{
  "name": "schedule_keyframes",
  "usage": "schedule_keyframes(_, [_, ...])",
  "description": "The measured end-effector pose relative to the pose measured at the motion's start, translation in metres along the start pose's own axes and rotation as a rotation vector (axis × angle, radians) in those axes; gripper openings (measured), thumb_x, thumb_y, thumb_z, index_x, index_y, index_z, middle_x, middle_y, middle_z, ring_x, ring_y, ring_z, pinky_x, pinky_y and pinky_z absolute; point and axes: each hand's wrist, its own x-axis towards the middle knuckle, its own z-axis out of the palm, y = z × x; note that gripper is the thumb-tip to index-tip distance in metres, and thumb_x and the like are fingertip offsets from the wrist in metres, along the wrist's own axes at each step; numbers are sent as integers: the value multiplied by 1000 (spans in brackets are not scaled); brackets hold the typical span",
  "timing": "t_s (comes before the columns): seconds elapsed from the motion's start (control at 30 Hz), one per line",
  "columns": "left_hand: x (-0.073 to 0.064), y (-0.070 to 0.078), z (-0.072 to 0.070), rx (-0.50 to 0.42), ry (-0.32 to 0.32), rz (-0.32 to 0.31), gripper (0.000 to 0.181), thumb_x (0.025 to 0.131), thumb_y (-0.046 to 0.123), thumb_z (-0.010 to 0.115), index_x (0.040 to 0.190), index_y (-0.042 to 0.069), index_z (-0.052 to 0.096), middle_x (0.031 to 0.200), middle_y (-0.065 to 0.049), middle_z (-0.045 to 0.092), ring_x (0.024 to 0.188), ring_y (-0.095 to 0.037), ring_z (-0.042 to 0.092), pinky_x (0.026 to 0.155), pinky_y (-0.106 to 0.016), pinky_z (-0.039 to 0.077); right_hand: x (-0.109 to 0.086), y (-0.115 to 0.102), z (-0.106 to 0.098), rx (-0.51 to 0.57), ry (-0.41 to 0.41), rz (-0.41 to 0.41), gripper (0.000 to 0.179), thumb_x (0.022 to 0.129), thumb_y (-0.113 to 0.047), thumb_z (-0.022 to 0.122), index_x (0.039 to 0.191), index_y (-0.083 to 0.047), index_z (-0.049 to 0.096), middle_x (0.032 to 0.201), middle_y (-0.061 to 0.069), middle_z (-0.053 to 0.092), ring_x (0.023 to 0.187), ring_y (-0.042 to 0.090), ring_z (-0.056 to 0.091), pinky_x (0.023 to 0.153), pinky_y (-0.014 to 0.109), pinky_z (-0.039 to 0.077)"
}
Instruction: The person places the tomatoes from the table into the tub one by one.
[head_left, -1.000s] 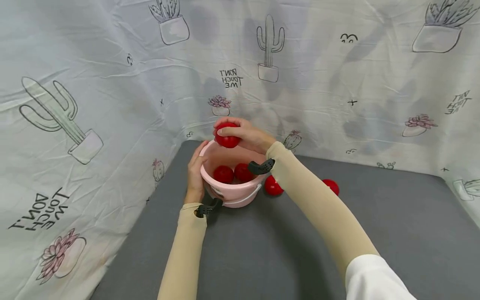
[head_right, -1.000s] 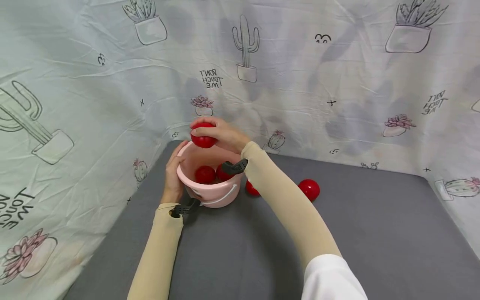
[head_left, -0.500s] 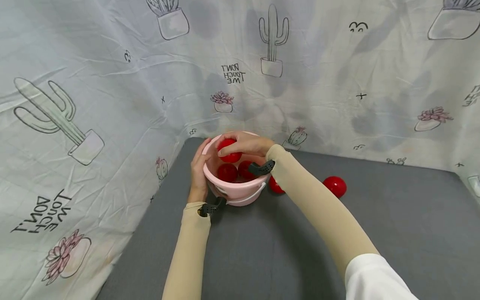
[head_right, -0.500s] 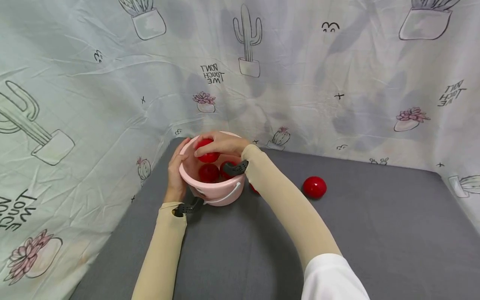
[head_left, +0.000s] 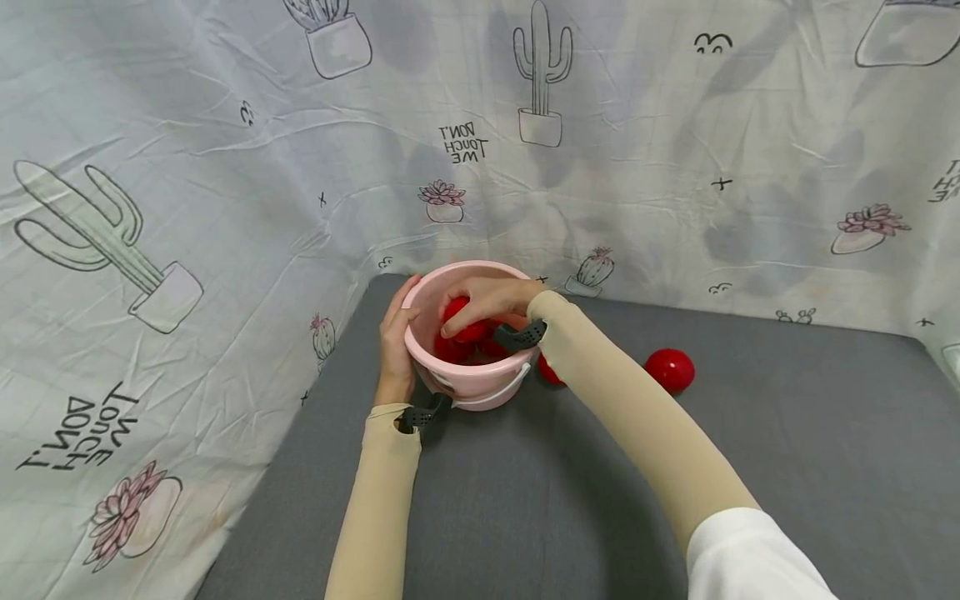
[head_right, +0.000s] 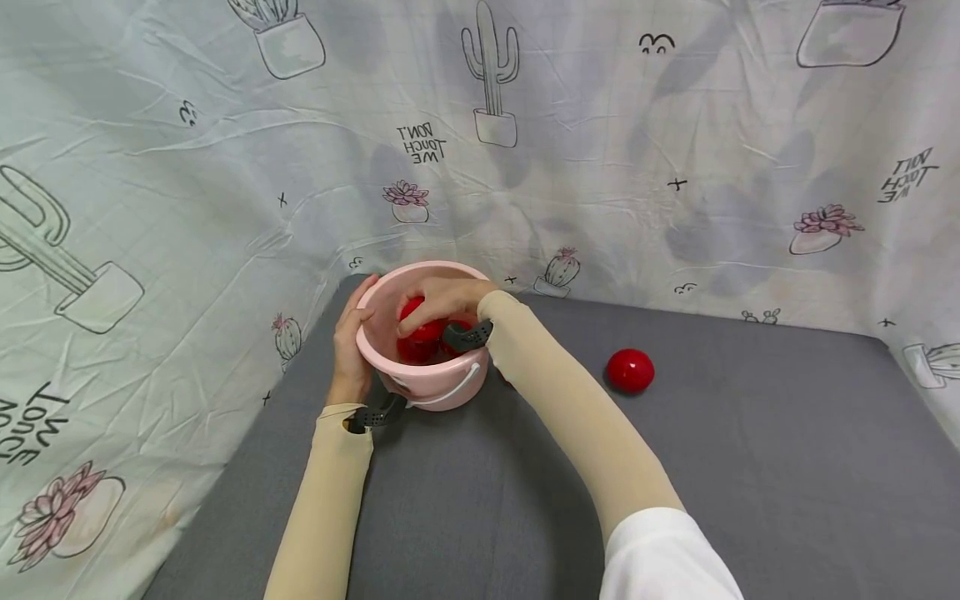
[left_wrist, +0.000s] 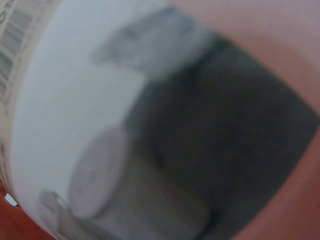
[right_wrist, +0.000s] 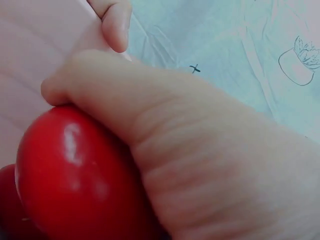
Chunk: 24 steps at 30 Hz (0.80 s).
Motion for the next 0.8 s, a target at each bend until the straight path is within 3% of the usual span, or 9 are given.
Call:
schedule_keyframes(0.1, [1,0,0,-10,-5,5,56,92,19,39,144,28,56,158,-2,45,142,-15,43,123,-45,28,0,0,1,5,10,-8,35,85,-26,73,114,-9,65,107,4,67,104,20,60,87,30,55])
schedule_keyframes(0.33, [1,0,0,-31,-17,-5,55,93,19,39,144,28,56,153,6,50,141,-13,45,122,-42,31,2,-2,3,154,63,-71,41,86,-26,76,121,-8,63,119,13,67,119,38,59,99,40,55])
schedule_keyframes(0.53, [1,1,1,-35,-20,1,55,93,21,39,145,27,55,152,6,51,140,-15,45,122,-43,32,-4,-6,3,149,106,-46,44,84,-31,76,124,-17,64,126,8,64,127,38,56,100,44,54])
schedule_keyframes(0.8, [0,1,-1,-41,-17,-15,55,92,20,39,145,29,55,150,6,53,138,-14,48,122,-43,33,-13,-10,6,229,160,-102,48,86,-42,74,129,-24,63,134,7,62,132,35,51,109,57,44])
